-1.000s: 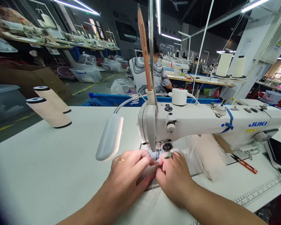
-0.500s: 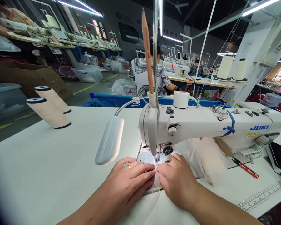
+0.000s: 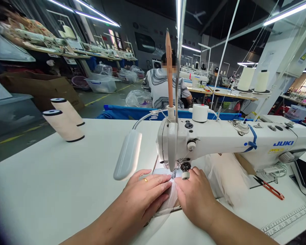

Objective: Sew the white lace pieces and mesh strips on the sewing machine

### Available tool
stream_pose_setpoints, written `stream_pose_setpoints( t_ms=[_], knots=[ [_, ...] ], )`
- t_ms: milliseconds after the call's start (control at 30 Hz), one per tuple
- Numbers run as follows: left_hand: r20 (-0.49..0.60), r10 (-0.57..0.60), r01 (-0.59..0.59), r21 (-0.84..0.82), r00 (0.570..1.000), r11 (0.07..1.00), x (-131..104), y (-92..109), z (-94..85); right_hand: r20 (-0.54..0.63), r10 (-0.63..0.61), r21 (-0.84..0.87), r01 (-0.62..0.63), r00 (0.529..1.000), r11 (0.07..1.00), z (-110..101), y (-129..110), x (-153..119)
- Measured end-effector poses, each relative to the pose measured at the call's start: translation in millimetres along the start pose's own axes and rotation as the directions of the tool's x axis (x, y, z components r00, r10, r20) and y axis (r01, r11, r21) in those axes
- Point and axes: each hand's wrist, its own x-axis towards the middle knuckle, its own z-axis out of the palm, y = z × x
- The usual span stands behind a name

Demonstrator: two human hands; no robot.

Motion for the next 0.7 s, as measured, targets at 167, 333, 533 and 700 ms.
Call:
stream_pose_setpoints(
  t_ms=[167,333,533,700],
  knots=[
    [-0.079,-0.024,0.026,0.029,0.997,0.999,-5.2,-6.0,11.1,0.0,0.006,-0.02,-0.006,1.0,1.0,-0.2,0.5,2.4],
    [0.028,-0.019,0.018,0.035,0.999,0.999,-1.5,-3.3,0.3,0.031,0.03,0.011,-0.03,0.999,0.999,3.1,2.8,1.2],
    [-0.04,-0.025,0.026,0.027,0.999,0.999,-1.7,-5.4,8.6,0.037,0.016,0.042,-0.018,0.999,0.999,4.5,3.9,0.5],
    [0.019,-0.078,0.078,0.01,0.997,0.997,-6.9,-10.8,9.5,0.064,0.004,0.056,-0.008,0.998,0.998,-0.8,3.3,-0.2]
  ],
)
